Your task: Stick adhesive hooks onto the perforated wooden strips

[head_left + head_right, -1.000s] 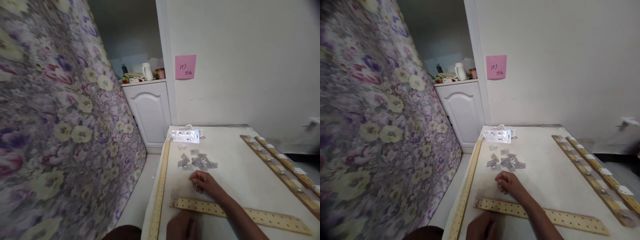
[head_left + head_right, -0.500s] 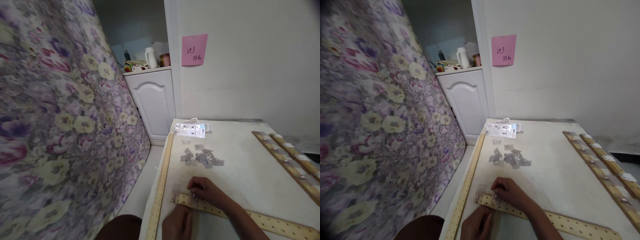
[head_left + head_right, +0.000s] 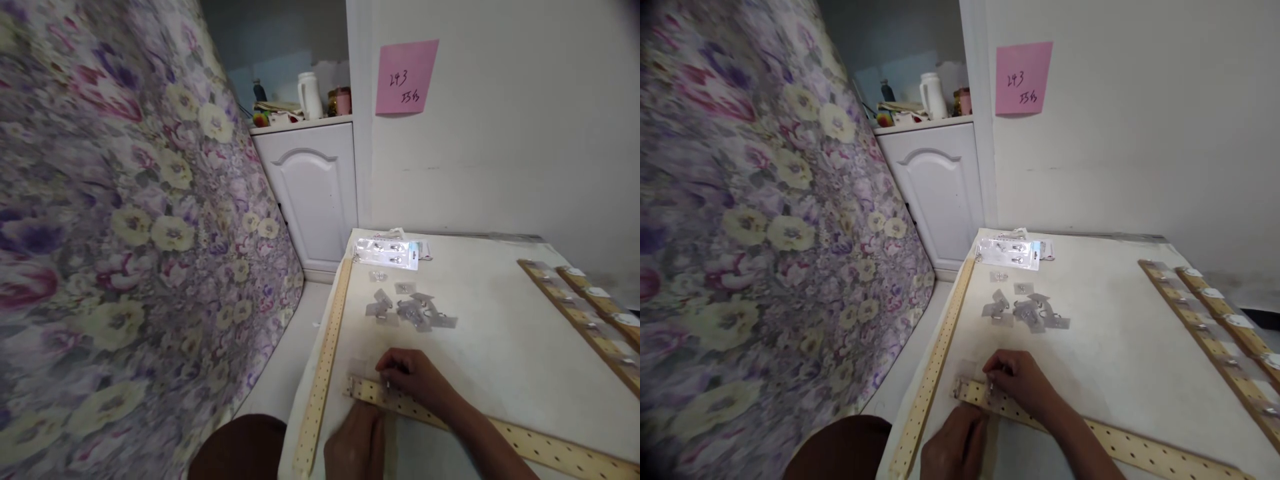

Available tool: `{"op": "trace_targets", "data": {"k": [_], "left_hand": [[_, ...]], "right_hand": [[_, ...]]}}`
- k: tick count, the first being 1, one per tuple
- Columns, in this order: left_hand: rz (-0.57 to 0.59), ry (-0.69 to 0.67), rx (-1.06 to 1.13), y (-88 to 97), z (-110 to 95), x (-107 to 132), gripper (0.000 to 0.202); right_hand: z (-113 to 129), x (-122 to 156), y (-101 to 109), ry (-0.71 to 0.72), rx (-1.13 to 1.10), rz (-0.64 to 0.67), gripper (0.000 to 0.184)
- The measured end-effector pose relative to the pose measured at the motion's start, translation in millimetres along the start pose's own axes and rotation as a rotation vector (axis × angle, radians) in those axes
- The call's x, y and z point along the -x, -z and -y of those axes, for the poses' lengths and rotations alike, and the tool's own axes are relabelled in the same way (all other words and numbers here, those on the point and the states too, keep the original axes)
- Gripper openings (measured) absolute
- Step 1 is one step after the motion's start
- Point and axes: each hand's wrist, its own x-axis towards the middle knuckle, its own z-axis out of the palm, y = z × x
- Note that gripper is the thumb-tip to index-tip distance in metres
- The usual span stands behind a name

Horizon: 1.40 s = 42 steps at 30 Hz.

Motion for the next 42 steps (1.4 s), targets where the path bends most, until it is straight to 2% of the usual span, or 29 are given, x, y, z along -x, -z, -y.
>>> {"op": "trace_targets", "data": {"k": [5, 10, 14, 22, 26, 29, 32, 37, 42], "left_hand": [[0.02, 0.091, -0.027, 1.0, -3, -2, 0.018], [0.104, 0.129, -0.143, 0.0, -8, -6, 0.018], [0.112, 0.137, -0.211, -1.6, -10, -8, 0.019], [0.013, -0.008, -0.062, -0.8, -8, 1, 0.02], [-0.108, -0.114, -0.235, -12.7, -1, 14, 0.031], [-0.148, -0.152, -0.357, -21.1, 1, 20, 0.037], [-0.198, -0.18, -0.387, -23.1, 1, 19, 0.038], [-0.161, -0.178, -0.395, -20.6, 0, 17, 0.037], [-0.235, -0.173, -0.392, -21.4, -2, 17, 0.035]], "right_hand": [[-1, -1, 1, 0.034, 0.08, -0.013, 0.013], [0, -1, 2, 0.039, 0.091, -0.004, 0.016], [-2, 0, 2, 0.051, 0.114, 0.003, 0.018], [-2, 1, 2, 0.036, 0.103, 0.004, 0.017], [-1, 0, 2, 0.046, 0.116, 0.001, 0.018], [-2, 0, 2, 0.064, 0.127, -0.006, 0.018], [-2, 0, 2, 0.067, 0.136, -0.001, 0.018], [0, 2, 1, 0.048, 0.151, 0.01, 0.022], [2, 2, 2, 0.041, 0.163, 0.005, 0.026]]}}
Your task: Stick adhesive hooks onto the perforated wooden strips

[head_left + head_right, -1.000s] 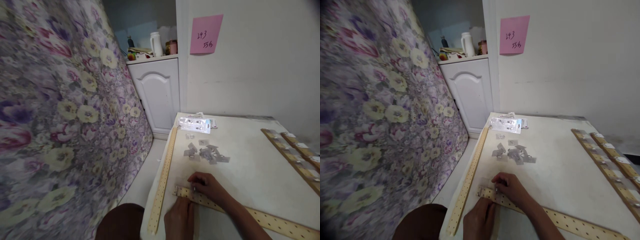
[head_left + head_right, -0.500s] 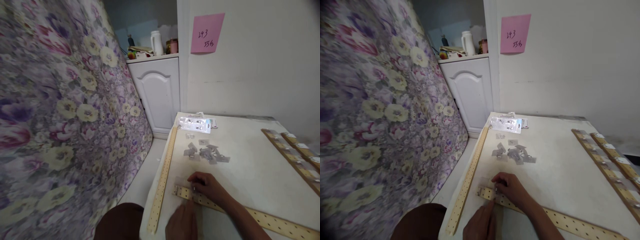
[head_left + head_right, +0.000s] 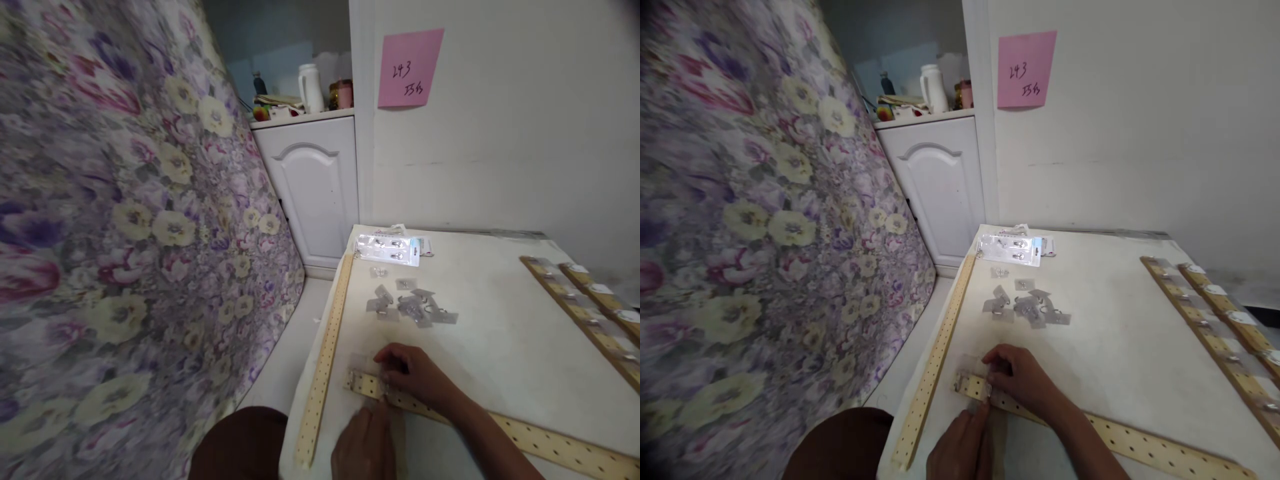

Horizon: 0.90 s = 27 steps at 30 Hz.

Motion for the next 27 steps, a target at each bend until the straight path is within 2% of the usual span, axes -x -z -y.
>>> {"op": "trace_targets", "data": {"k": [4, 13, 20, 27], "left_hand": [[0.057, 0.007, 0.036, 4.4, -1, -2, 0.034], [-0.017, -0.017, 0.134, 1.5, 5, 3, 0.033], [0.004, -0.018, 0.072, 10.5, 1, -2, 0.033], [0.028, -0.021, 0.103, 10.7, 1, -3, 0.032]], "right_hand": [[-1, 0, 1, 0.008, -0.003, 0.01, 0.025], [1, 0, 0, 0.004, -0.017, 0.011, 0.023], [1, 0, 0, 0.004, 0.01, 0.011, 0.022], [1, 1, 1, 0.007, 0.024, 0.009, 0.022]]}}
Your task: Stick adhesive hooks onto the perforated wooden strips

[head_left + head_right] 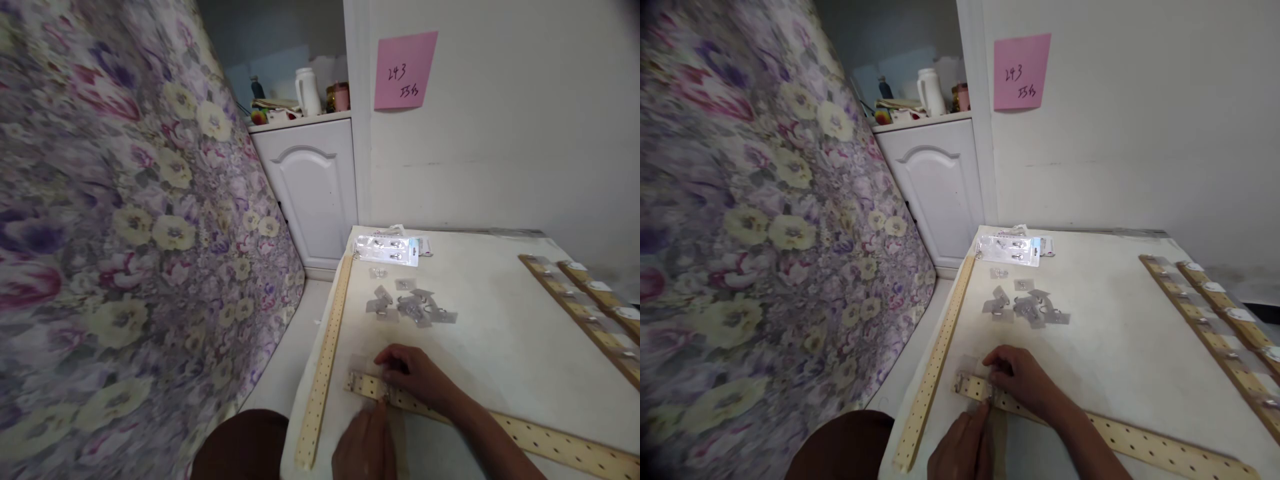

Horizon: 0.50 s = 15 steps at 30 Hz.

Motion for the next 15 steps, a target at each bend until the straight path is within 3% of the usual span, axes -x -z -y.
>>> {"op": "trace_targets", "data": {"k": [9, 15], "left_hand": [[-0.069, -0.005, -0.037, -6.0, 1.8, 1.0, 0.035], [-0.01, 0.009, -0.025, -6.1, 2.5, 4.6, 0.033]], "right_hand": [[-2.3, -0.7, 0.9, 0.016, 0.025, 0.003, 0.023], [-0.7, -0.1, 1.4, 0.024, 0.018, 0.002, 0.024]]}}
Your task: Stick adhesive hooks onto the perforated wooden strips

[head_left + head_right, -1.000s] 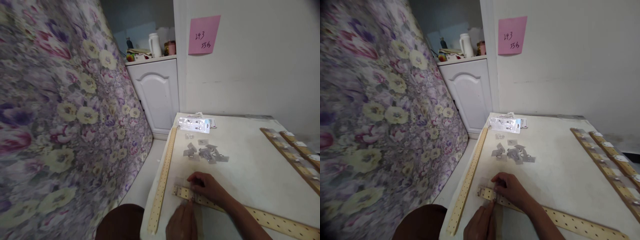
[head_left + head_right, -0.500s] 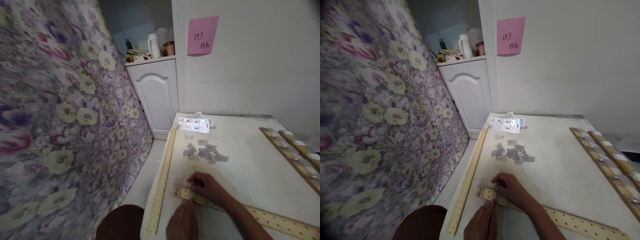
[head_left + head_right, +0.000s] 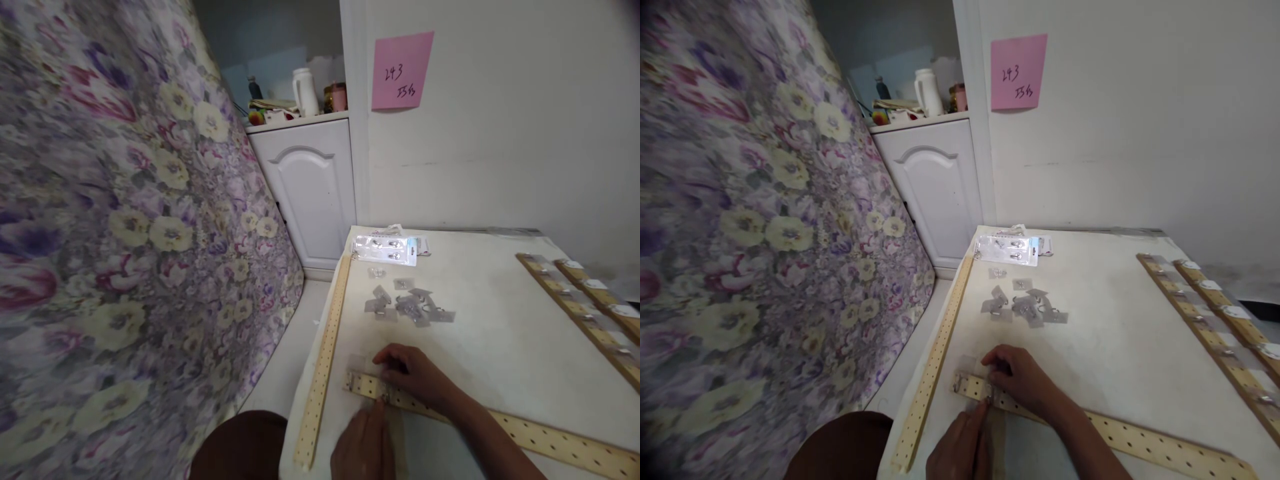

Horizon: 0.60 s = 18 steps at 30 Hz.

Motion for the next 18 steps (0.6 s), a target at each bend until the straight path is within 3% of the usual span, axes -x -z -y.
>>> {"op": "trace_targets", "data": {"k": [18], "left_hand": [[0.016, -0.011, 0.003, 0.8, -0.4, -0.6, 0.033]], "right_hand": [[-1.4, 0.2, 1.5, -0.008, 0.011, 0.006, 0.024]]}}
